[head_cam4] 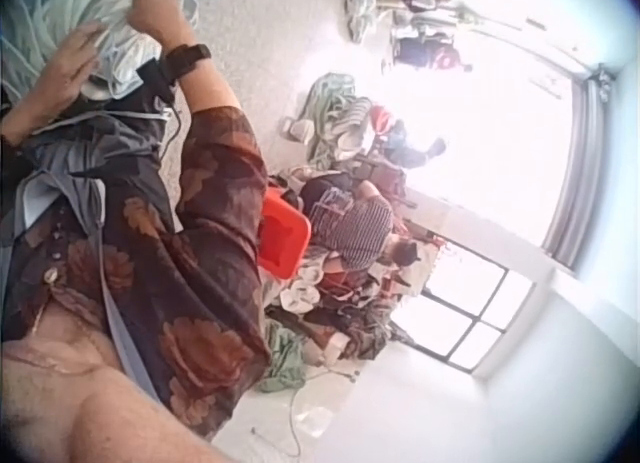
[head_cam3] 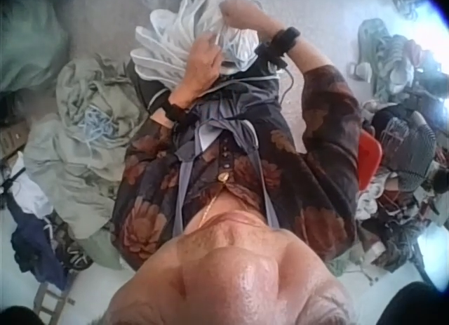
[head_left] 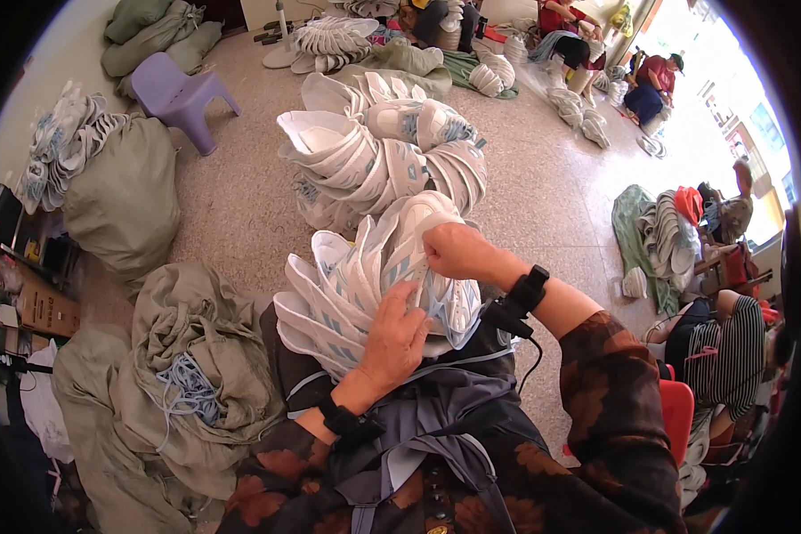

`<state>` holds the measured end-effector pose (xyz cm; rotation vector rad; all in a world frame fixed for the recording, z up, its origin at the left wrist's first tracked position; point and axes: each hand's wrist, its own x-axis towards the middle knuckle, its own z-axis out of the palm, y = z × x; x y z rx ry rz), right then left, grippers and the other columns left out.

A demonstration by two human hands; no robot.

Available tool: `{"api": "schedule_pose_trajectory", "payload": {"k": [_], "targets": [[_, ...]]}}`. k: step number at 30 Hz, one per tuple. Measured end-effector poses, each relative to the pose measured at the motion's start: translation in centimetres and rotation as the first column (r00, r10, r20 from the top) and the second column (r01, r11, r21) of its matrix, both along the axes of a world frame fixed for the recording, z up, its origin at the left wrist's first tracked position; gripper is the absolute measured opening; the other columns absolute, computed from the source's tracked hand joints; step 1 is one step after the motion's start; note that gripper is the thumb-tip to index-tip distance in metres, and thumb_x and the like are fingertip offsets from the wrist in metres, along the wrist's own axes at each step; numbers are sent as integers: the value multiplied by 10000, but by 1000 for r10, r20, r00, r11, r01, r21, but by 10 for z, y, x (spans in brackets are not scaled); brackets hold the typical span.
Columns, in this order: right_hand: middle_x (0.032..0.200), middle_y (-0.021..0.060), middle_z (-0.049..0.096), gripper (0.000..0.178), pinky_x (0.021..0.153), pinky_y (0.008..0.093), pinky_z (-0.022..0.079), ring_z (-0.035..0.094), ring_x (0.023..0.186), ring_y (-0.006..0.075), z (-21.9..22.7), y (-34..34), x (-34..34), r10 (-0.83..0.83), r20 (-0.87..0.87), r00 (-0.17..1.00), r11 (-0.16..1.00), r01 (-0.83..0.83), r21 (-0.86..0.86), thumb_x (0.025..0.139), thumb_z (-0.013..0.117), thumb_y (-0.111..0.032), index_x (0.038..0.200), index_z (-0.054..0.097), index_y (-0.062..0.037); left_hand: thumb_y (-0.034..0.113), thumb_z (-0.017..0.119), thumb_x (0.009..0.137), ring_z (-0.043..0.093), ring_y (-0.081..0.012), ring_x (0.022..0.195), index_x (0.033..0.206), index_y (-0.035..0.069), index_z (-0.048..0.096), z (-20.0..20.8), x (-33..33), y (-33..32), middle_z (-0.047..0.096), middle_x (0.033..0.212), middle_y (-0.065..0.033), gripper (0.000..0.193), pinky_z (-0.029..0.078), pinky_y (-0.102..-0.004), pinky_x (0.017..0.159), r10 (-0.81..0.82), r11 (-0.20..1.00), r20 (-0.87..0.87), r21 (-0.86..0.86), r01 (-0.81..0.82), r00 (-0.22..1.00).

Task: Inserting and threading blue shoelaces through the eyelets of a sneaker.

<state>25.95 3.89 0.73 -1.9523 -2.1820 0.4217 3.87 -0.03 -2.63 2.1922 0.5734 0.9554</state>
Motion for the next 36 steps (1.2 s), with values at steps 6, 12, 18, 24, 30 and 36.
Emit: {"api": "schedule_pose_trajectory", "payload": {"k": [6, 12, 18, 24, 30, 36], "targets": [[700, 136, 640, 104, 614, 394, 497, 637, 646, 278, 10, 8, 22, 131, -199, 971, 985, -151, -88, 783, 627, -109, 773, 629, -5, 52, 593, 930, 477, -474, 1255, 921, -67, 579, 2, 5, 1, 477, 1389, -297, 121, 394, -467, 1062, 46, 996, -63, -69, -50, 997], [641, 15, 564, 138, 570, 300, 459, 557, 629, 91, 13, -8, 33, -10, -557, 830, 983, -95, -159, 863, 634, -117, 793, 633, 1, 48, 585, 927, 481, -476, 1259, 925, -80, 574, 3, 6, 1, 471, 1404, -306, 129, 386, -453, 1076, 36, 990, -57, -135, -43, 998], [694, 158, 657, 226, 627, 395, 508, 646, 633, 305, 4, -21, 16, -58, -363, 930, 992, 94, 83, 903, 594, -174, 796, 666, 12, 48, 590, 918, 475, -477, 1267, 928, -73, 582, 2, 3, 2, 469, 1410, -302, 122, 385, -456, 1079, 19, 995, -67, -95, -25, 998], [736, 208, 674, 225, 674, 457, 529, 673, 714, 381, -14, -8, 11, -135, -287, 948, 988, 150, 32, 809, 668, -231, 764, 687, -11, 49, 595, 918, 473, -473, 1271, 941, -68, 590, 0, 6, -1, 465, 1414, -289, 120, 387, -466, 1077, 28, 997, -58, -73, -32, 998], [713, 165, 661, 119, 630, 416, 526, 662, 679, 342, 9, -26, 16, -156, -516, 842, 986, 163, -32, 803, 660, -119, 802, 664, 0, 43, 601, 915, 471, -466, 1272, 951, -66, 590, -2, 1, 1, 465, 1410, -281, 115, 389, -465, 1076, 31, 998, -66, -56, -35, 997], [802, 153, 634, 93, 684, 418, 511, 651, 777, 341, 5, -58, 23, 6, -369, 929, 981, 66, 182, 844, 625, -92, 892, 614, -14, 44, 608, 909, 471, -464, 1271, 928, -65, 592, 0, 4, 1, 469, 1407, -275, 111, 390, -469, 1073, 30, 999, -82, -38, -34, 996]]}}
